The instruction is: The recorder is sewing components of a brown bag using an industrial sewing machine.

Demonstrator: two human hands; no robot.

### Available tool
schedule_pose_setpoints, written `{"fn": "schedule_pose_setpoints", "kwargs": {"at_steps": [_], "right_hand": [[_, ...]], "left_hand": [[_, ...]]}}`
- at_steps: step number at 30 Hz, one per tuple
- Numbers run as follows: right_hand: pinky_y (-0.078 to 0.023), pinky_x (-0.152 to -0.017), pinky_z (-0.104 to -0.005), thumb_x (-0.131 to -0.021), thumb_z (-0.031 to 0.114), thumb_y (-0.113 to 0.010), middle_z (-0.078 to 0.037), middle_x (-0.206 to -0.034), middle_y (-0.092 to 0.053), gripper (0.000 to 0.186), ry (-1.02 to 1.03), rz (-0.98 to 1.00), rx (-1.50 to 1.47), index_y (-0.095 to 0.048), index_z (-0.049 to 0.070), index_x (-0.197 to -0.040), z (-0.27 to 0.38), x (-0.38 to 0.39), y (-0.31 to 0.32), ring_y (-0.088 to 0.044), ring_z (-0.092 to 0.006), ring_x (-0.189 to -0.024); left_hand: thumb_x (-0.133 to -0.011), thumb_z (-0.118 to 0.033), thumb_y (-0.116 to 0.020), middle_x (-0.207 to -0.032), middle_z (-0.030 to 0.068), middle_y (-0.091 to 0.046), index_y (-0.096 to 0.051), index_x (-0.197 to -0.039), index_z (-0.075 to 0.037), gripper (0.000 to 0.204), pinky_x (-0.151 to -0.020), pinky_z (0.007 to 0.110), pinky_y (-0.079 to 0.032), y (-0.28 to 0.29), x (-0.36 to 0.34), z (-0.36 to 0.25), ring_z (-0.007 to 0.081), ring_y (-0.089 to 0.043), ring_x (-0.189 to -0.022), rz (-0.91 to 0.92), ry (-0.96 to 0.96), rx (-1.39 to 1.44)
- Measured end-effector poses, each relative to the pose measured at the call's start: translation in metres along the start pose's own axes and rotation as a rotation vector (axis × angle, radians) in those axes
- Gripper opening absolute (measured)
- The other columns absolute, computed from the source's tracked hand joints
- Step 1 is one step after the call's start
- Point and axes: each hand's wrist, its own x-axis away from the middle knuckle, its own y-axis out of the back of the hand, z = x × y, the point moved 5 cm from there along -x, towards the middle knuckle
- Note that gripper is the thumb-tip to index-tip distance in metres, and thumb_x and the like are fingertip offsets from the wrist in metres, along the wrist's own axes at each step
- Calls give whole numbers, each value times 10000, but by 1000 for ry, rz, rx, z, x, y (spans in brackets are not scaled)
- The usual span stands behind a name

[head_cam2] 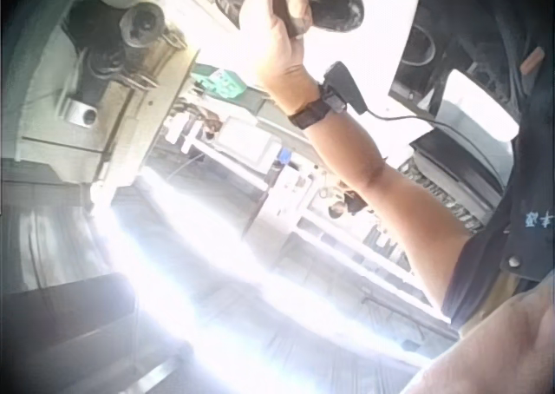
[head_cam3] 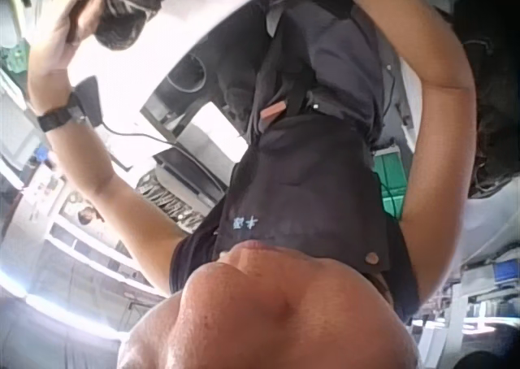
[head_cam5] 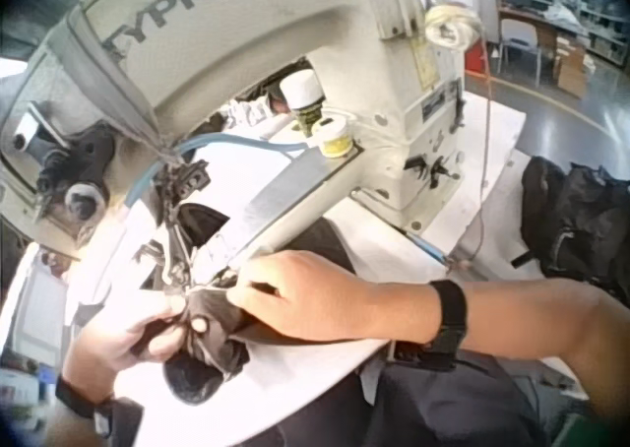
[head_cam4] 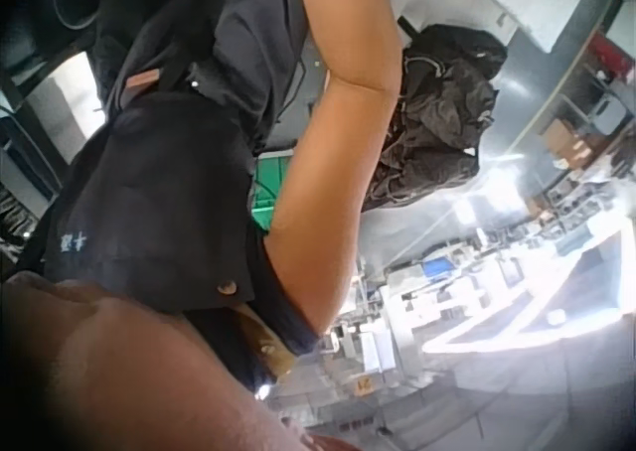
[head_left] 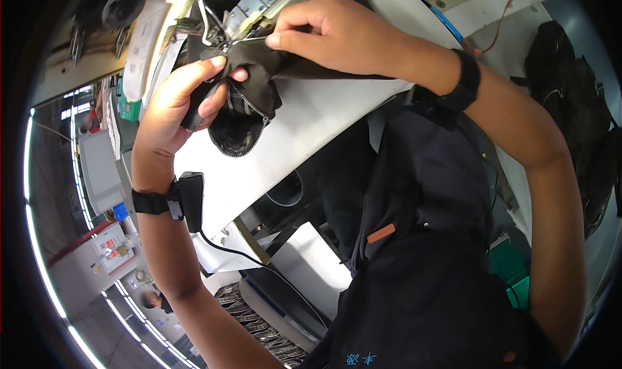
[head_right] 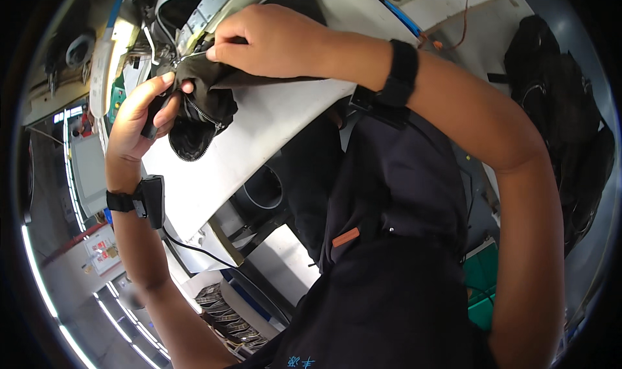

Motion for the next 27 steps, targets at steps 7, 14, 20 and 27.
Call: {"fn": "schedule_pose_setpoints", "kwargs": {"at_steps": [7, 14, 20, 27], "right_hand": [[-535, -654, -439, -928, 192, -656, -197, -799, -714, 249, 467, 140, 608, -674, -24, -806, 33, -17, 24, -694, -396, -737], [-448, -680, -400, -1074, 245, -592, -104, -767, -568, 261, -19, 142, 339, -619, 17, -950, 33, -6, 20, -556, -252, -714], [-384, -600, -338, -1063, 279, -630, -22, -647, -484, 347, -287, 320, 269, -621, 1, -856, 36, -17, 23, -433, -97, -624], [-432, -579, -412, -1000, 244, -605, -117, -550, -496, 396, 169, 172, 440, -567, 19, -677, 55, -27, 33, -459, -269, -500]], "left_hand": [[-1131, -333, -493, -594, -43, -487, -747, -1128, 20, 434, -465, 233, -260, -1, -4, 7, 46, -349, -487, 50, -114, 13], [-1121, -387, -512, -618, -25, -549, -762, -1089, 0, 462, -453, 228, -293, -11, 0, 12, 47, -416, -491, -74, -192, -70], [-1146, -466, -429, -688, 21, -645, -730, -1071, -5, 555, -451, 225, -364, -30, 14, 18, 73, -505, -501, -162, -300, 60], [-1042, -52, -570, -1044, 59, -717, -720, -1235, -9, 249, -657, 231, -521, -12, 43, 15, 106, -649, -850, -730, -769, -320]]}}
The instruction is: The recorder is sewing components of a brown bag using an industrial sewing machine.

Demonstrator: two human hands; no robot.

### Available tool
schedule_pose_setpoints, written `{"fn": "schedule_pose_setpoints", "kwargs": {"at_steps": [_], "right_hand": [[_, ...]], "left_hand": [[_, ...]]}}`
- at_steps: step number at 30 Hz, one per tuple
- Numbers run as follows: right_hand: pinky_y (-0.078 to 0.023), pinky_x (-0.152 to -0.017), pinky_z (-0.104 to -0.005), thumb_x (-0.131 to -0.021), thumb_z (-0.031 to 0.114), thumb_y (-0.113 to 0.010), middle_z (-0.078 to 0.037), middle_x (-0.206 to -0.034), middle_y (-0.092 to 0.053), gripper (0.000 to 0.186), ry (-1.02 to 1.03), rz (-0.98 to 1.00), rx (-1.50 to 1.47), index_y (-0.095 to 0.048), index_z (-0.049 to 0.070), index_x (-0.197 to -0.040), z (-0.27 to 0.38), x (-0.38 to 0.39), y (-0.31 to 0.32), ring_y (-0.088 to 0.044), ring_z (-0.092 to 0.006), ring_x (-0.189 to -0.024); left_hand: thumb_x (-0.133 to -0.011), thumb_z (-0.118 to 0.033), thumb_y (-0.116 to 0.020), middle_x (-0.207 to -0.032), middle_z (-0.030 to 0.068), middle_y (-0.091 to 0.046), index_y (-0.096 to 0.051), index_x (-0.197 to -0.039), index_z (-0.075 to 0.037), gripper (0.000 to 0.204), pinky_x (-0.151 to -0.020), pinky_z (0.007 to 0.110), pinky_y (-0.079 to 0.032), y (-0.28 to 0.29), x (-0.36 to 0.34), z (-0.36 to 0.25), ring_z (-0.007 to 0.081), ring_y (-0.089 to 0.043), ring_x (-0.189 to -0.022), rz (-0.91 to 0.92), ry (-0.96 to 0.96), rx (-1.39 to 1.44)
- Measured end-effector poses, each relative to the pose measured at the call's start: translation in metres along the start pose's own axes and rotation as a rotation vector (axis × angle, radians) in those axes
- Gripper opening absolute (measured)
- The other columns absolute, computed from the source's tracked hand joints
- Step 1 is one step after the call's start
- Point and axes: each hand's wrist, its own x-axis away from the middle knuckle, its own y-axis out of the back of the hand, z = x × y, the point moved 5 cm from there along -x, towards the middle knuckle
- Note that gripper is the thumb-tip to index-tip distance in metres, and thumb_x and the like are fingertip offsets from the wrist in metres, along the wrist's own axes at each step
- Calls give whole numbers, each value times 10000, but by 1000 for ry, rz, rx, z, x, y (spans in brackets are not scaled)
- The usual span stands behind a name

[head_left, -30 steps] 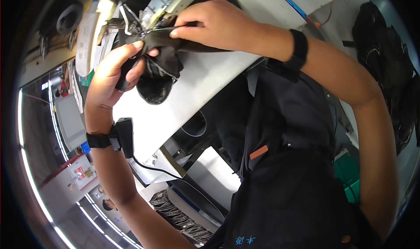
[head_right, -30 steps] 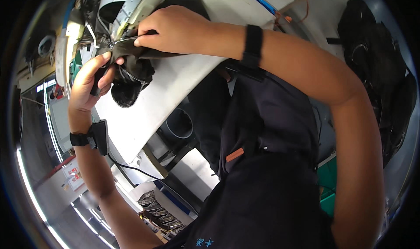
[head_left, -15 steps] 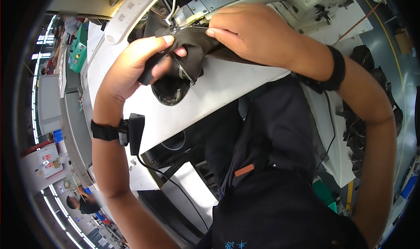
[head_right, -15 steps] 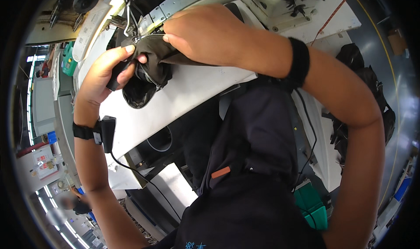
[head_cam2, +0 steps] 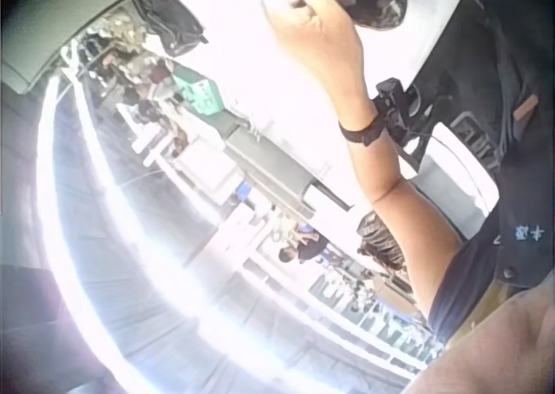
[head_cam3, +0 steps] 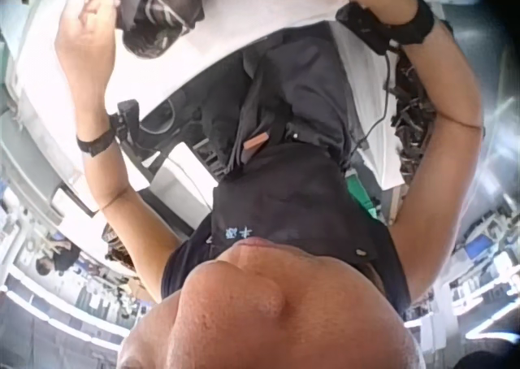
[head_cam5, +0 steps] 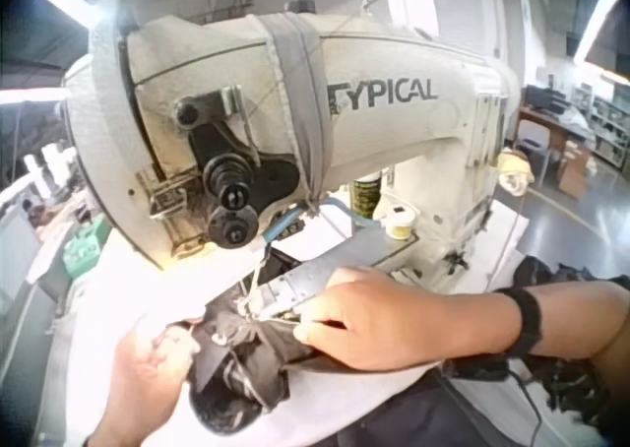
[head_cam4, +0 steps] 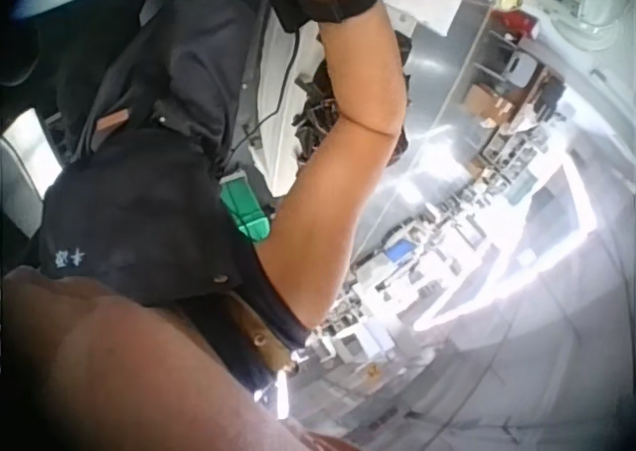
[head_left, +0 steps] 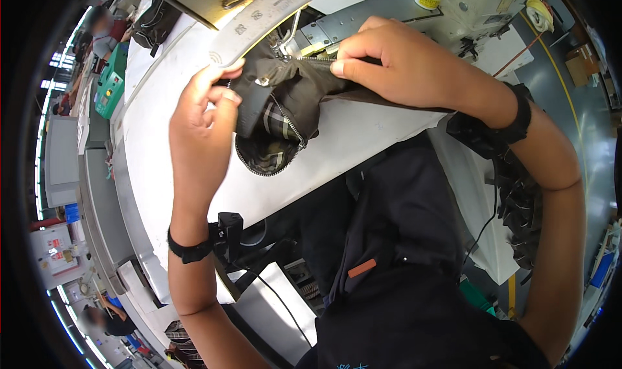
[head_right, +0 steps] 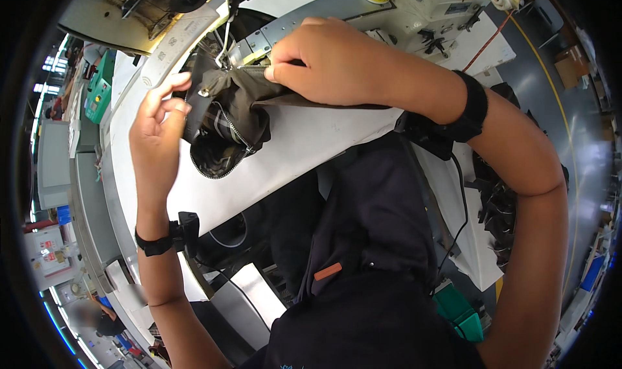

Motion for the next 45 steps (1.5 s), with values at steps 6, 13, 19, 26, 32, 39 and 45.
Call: {"fn": "schedule_pose_setpoints", "kwargs": {"at_steps": [6, 13, 19, 26, 32, 39, 45], "right_hand": [[-468, -623, -451, -1001, 279, -600, -180, -642, -586, 380, 181, -55, 94, -608, -1, -745, 0, -16, 9, -561, -357, -594], [-481, -634, -446, -975, 351, -682, -195, -697, -642, 397, -284, 70, -12, -675, -5, -799, -20, -33, 9, -618, -318, -625], [-486, -636, -443, -959, 315, -709, -202, -719, -663, 350, -280, -62, -136, -713, -12, -836, -28, -42, -11, -637, -335, -642], [-478, -618, -439, -963, 267, -699, -208, -702, -655, 315, -194, -83, -160, -722, -24, -844, -31, -47, -19, -613, -344, -605], [-497, -669, -395, -976, 275, -689, -200, -749, -691, 313, -238, -25, -368, -738, -25, -903, -28, -52, -24, -631, -263, -645], [-487, -669, -335, -1006, 231, -676, -65, -749, -721, 281, -290, 41, -206, -760, -28, -933, -25, -47, -17, -610, -118, -684], [-495, -695, -239, -1014, 145, -665, 0, -884, -751, 205, -266, 14, -365, -749, -33, -1070, -23, -50, -18, -624, -24, -797]], "left_hand": [[-867, 101, -675, -1218, 120, -734, -738, -1242, -57, 412, -925, 400, -553, -11, -3, -1, 313, -689, -1058, 114, -470, -289], [-827, -42, -687, -1137, 123, -716, -743, -1227, -27, 404, -910, 413, -570, -32, 3, -12, 312, -699, -1044, 65, -773, -482], [-840, -68, -699, -1194, 164, -668, -719, -1199, 51, 379, -957, 425, -564, -56, 25, -14, 339, -682, -1089, -51, -626, -583], [-800, 46, -706, -1205, 169, -672, -725, -1154, 77, 356, -893, 390, -597, -77, 34, -8, 340, -697, -1092, -285, -496, -467], [-773, 60, -694, -1226, 169, -688, -734, -1159, 55, 388, -863, 398, -608, -76, 43, -7, 338, -720, -1042, -313, -461, -451], [-918, 97, -641, -1178, 142, -718, -735, -1160, 33, 268, -886, 331, -579, -62, 35, 8, 243, -713, -1005, -248, -239, 75], [-991, 41, -687, -968, 27, -654, -653, -1133, 8, 150, -726, 196, -522, -68, 15, 29, 38, -641, -831, -207, 242, 782]]}}
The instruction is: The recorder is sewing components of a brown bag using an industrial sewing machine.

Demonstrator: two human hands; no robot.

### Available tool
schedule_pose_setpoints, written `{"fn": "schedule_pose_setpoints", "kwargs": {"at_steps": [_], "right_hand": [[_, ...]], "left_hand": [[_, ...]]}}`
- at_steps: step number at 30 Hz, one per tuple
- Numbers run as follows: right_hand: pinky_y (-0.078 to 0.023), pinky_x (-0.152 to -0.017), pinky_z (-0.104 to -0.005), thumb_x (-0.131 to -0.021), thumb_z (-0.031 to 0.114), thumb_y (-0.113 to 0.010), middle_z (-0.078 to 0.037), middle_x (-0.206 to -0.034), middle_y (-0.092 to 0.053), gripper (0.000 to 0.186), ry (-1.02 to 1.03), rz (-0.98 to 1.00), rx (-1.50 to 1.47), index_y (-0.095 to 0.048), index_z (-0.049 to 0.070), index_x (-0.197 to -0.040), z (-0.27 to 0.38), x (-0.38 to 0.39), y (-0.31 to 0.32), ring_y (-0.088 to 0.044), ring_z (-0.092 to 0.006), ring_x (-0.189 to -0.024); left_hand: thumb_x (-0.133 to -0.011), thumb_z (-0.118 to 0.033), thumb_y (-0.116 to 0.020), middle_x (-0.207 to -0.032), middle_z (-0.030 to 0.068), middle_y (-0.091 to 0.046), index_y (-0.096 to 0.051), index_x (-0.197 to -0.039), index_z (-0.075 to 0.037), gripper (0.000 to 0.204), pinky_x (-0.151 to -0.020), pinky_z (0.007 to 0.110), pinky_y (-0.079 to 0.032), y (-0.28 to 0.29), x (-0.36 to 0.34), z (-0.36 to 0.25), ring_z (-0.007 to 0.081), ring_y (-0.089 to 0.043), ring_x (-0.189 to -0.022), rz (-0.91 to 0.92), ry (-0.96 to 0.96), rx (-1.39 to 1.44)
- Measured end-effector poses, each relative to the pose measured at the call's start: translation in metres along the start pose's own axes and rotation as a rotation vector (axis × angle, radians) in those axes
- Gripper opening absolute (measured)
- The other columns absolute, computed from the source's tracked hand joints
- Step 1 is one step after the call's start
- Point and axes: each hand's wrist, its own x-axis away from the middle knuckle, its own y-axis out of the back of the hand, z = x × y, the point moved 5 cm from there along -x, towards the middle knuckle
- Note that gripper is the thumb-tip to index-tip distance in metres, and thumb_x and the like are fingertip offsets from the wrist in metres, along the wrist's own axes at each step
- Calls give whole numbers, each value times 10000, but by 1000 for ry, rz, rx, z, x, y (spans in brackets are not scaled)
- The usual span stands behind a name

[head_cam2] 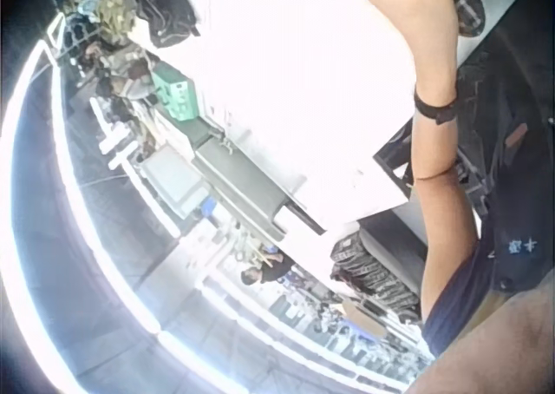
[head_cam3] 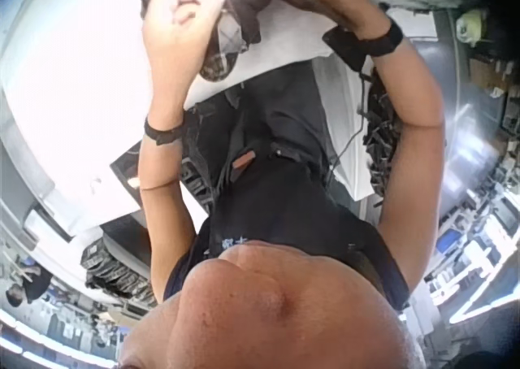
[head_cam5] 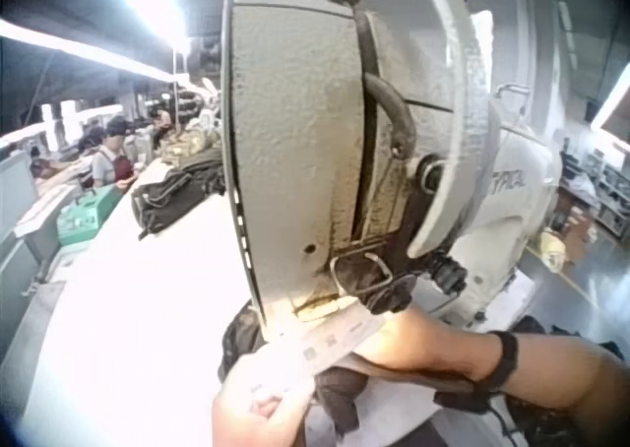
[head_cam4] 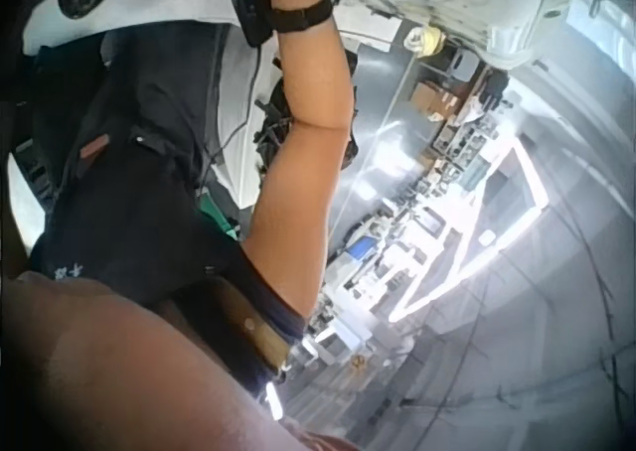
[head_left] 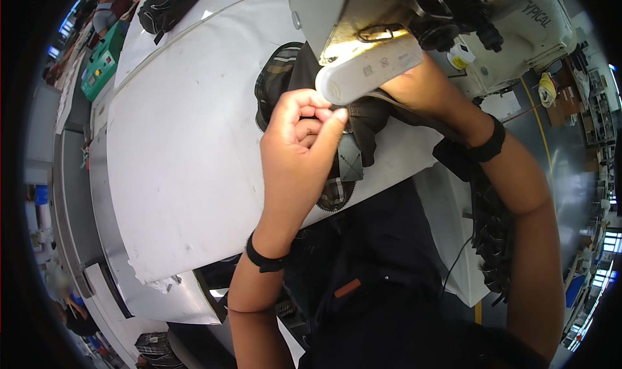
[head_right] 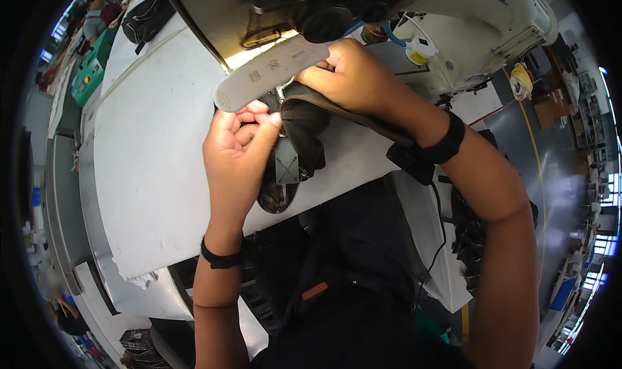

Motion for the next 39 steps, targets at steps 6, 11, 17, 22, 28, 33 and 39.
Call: {"fn": "schedule_pose_setpoints", "kwargs": {"at_steps": [6, 11, 17, 22, 28, 33, 39], "right_hand": [[-504, -734, -243, -1007, 139, -674, -12, -944, -764, 205, 75, -45, 76, -743, -19, -1117, -1, 4, 4, -640, -44, -845], [-430, -620, -254, -1007, 209, -706, 26, -798, -683, 220, -21, 1, -17, -774, 2, -1033, -5, 7, 8, -548, -33, -717], [-328, -566, -266, -967, 251, -769, 72, -659, -529, 244, -87, 45, 129, -751, 8, -969, 1, 6, 15, -425, -28, -626], [-430, -632, -260, -955, 240, -764, 9, -737, -666, 249, -116, 170, -7, -757, -8, -948, 0, -2, 16, -558, -52, -676], [-511, -715, -301, -840, 277, -757, -68, -782, -734, 264, -142, 17, 44, -776, 36, -947, -18, -14, 0, -660, -129, -727], [-490, -627, -357, -890, 222, -714, -134, -700, -693, 246, -7, -36, 82, -717, -18, -835, -12, -5, 4, -641, -203, -619], [-445, -579, -351, -916, 179, -719, -66, -641, -635, 223, -81, -22, 66, -708, -16, -811, -17, -7, 2, -558, -105, -613]], "left_hand": [[-946, 28, -734, -889, 12, -578, -625, -1063, -16, 165, -621, 207, -489, -11, -7, 4, 38, -576, -704, -55, -44, -212], [-958, -40, -759, -926, 36, -594, -630, -1053, -28, 160, -615, 247, -508, -19, -3, 3, 87, -577, -698, -168, -170, -395], [-960, -40, -759, -953, 40, -606, -631, -1068, -24, 168, -616, 247, -513, -26, 1, 7, 88, -597, -711, -250, -223, -398], [-952, -70, -780, -951, 69, -651, -620, -1078, -15, 211, -625, 265, -559, -23, 0, 1, 115, -649, -748, -241, -189, -466], [-963, -53, -748, -894, 51, -631, -599, -1111, -17, 213, -634, 280, -533, -25, -3, -3, 118, -602, -673, -235, -236, -491], [-965, -93, -755, -815, 31, -597, -580, -1073, -11, 221, -606, 253, -473, -21, -11, 2, 99, -535, -618, -229, -145, -388], [-945, -201, -784, -659, 24, -531, -563, -1037, 1, 312, -625, 334, -483, -21, -23, -4, 145, -517, -594, -284, -116, -619]]}}
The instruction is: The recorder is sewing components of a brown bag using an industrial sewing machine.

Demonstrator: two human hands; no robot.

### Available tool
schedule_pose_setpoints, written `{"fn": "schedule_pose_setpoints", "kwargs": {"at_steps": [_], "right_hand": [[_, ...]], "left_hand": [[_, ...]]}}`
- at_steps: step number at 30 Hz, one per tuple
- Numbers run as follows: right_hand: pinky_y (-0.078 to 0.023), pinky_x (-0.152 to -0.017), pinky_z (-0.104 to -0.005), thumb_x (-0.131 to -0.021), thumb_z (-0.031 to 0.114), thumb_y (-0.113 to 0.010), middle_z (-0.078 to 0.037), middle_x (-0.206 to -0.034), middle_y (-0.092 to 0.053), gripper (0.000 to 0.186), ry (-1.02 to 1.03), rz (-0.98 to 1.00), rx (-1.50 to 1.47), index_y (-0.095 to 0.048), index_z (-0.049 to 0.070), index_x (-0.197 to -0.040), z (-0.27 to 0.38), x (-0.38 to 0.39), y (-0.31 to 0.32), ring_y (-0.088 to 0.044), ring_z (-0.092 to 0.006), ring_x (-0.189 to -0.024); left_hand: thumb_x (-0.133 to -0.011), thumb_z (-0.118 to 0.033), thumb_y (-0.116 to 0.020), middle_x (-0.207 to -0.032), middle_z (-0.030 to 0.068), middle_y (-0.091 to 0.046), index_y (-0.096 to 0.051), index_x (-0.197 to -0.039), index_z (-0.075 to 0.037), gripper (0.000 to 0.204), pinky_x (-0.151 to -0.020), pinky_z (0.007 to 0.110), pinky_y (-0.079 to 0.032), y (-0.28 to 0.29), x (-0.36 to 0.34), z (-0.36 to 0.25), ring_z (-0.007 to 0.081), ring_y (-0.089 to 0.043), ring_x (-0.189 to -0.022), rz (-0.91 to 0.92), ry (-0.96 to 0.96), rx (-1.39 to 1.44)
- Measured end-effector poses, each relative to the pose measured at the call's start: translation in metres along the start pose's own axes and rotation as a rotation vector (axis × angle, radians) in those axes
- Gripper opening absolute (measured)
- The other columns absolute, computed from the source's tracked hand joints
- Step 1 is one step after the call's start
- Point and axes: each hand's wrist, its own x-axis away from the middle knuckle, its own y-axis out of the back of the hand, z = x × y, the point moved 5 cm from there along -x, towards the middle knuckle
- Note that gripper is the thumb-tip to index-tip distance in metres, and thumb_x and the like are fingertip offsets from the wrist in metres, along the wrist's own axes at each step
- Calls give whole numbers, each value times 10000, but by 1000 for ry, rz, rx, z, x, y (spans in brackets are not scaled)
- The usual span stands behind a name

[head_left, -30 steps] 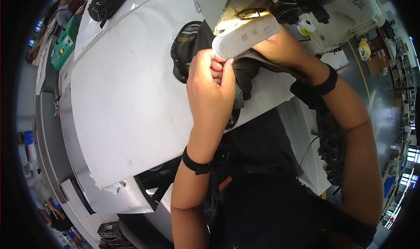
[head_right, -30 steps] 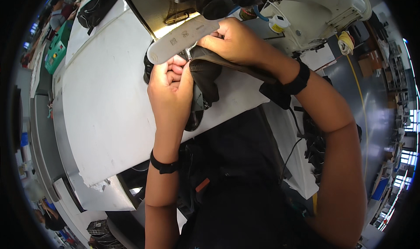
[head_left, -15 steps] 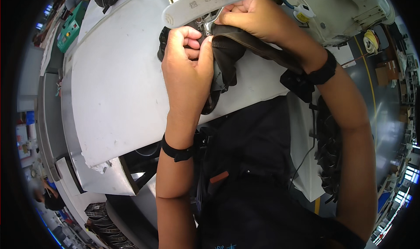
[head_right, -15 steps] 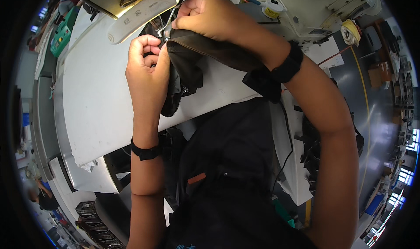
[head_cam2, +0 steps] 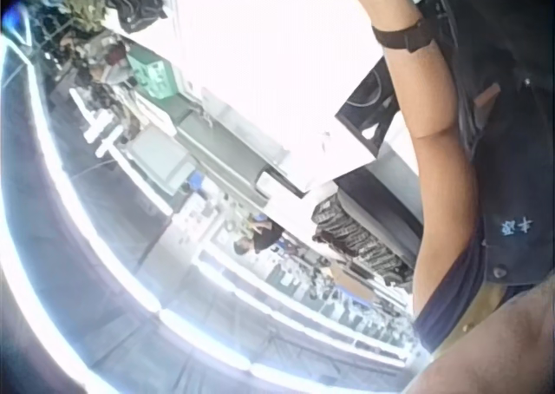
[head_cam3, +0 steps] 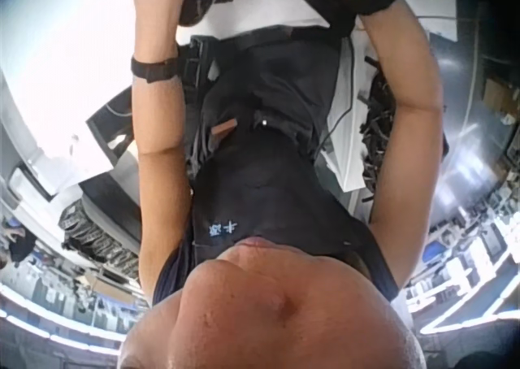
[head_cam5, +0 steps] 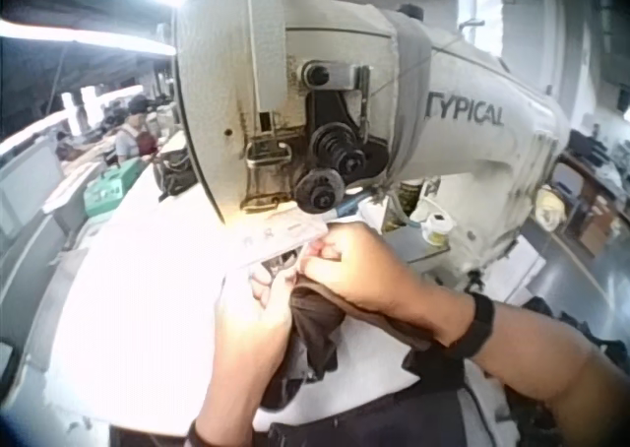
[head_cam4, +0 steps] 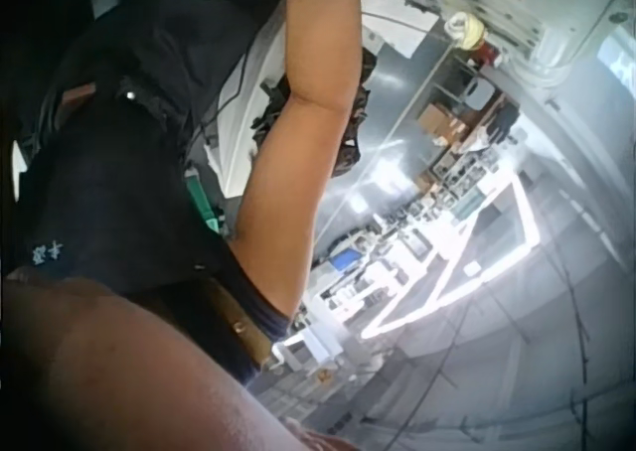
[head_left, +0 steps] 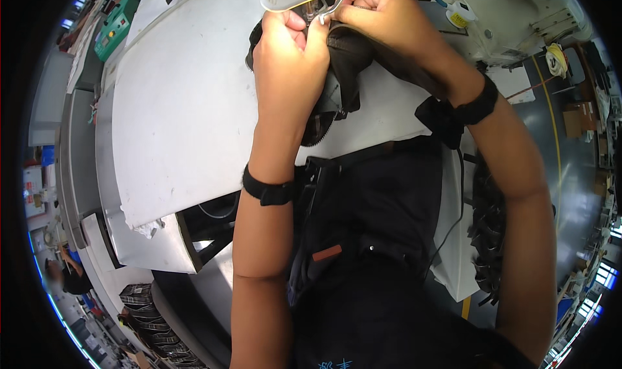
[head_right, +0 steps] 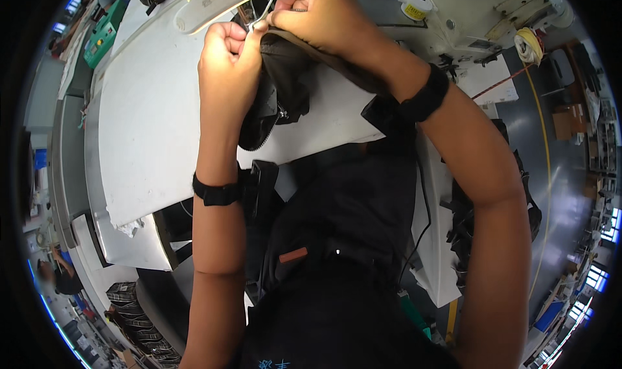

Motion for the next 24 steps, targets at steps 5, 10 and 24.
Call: {"fn": "schedule_pose_setpoints", "kwargs": {"at_steps": [5, 10, 24], "right_hand": [[-504, -666, -316, -924, 136, -711, -56, -733, -688, 159, 199, -22, -97, -706, -2, -846, 1, 0, -2, -611, -111, -699], [-524, -714, -310, -893, 298, -759, -63, -770, -736, 264, 20, -2, 29, -760, 37, -927, -3, 3, -3, -670, -155, -722], [-370, -556, -259, -939, 278, -794, 55, -633, -593, 280, 9, -65, -69, -782, -2, -929, -4, 11, 8, -489, -39, -598]], "left_hand": [[-959, -180, -764, -749, 42, -590, -571, -1087, 8, 298, -673, 327, -506, 2, 0, 4, 141, -568, -667, 77, -34, 135], [-976, -181, -748, -826, 26, -618, -568, -1166, 2, 319, -696, 302, -503, -2, 8, 13, 118, -566, -706, 68, 69, 211], [-983, -163, -740, -853, 31, -607, -551, -1269, 31, 394, -676, 276, -493, -4, 15, 10, 96, -554, -690, 42, 92, 275]]}}
